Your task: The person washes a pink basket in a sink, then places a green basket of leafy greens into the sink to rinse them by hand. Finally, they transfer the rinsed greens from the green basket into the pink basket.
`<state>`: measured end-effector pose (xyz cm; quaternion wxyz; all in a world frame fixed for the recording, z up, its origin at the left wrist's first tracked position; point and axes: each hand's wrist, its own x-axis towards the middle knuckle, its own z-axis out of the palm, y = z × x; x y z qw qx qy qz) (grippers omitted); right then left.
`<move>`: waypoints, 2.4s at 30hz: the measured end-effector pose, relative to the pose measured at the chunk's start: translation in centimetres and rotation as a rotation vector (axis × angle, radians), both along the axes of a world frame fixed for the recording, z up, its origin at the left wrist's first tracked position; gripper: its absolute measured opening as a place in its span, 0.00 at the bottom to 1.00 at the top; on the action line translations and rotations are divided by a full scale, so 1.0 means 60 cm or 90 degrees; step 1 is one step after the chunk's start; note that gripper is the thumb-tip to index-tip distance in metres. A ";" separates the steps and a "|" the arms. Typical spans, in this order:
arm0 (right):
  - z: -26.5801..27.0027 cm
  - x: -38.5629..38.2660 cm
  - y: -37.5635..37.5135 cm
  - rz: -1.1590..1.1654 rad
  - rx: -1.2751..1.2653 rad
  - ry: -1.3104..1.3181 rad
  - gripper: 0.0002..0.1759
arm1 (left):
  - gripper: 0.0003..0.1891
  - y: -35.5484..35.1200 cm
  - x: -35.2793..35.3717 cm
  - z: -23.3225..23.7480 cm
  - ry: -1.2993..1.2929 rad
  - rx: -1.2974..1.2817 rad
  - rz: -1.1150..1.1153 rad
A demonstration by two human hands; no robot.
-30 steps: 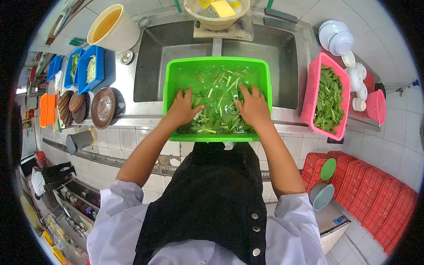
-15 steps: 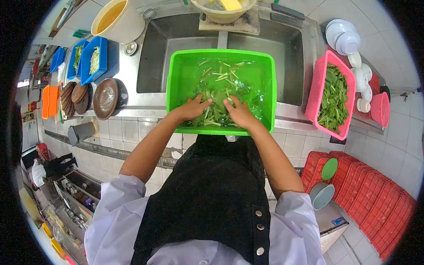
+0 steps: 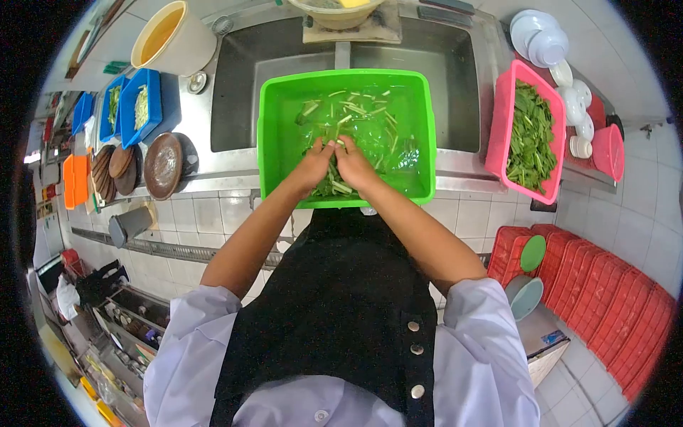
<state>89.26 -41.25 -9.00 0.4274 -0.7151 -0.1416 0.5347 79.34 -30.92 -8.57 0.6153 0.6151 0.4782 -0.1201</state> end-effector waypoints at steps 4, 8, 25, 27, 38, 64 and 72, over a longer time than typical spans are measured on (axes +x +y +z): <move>0.045 0.007 0.014 0.003 0.029 -0.079 0.32 | 0.47 0.013 0.002 0.025 -0.086 0.025 0.008; 0.114 0.028 0.023 0.018 0.093 -0.095 0.33 | 0.48 0.029 0.014 0.103 -0.113 0.034 0.008; 0.192 0.068 0.010 0.120 0.113 0.092 0.51 | 0.40 0.061 -0.004 0.183 -0.206 -0.169 0.019; 0.186 0.072 0.017 0.152 0.106 0.047 0.50 | 0.43 0.065 -0.003 0.166 -0.241 -0.169 0.006; 0.147 0.098 0.021 0.118 0.066 0.322 0.45 | 0.41 0.057 0.014 0.172 -0.110 -0.220 0.069; 0.159 0.246 -0.182 -0.013 0.302 0.044 0.41 | 0.32 -0.119 0.222 0.250 -0.159 0.066 -0.113; 0.298 0.482 -0.472 -0.174 0.181 -0.292 0.41 | 0.35 -0.333 0.549 0.258 -0.393 0.008 -0.319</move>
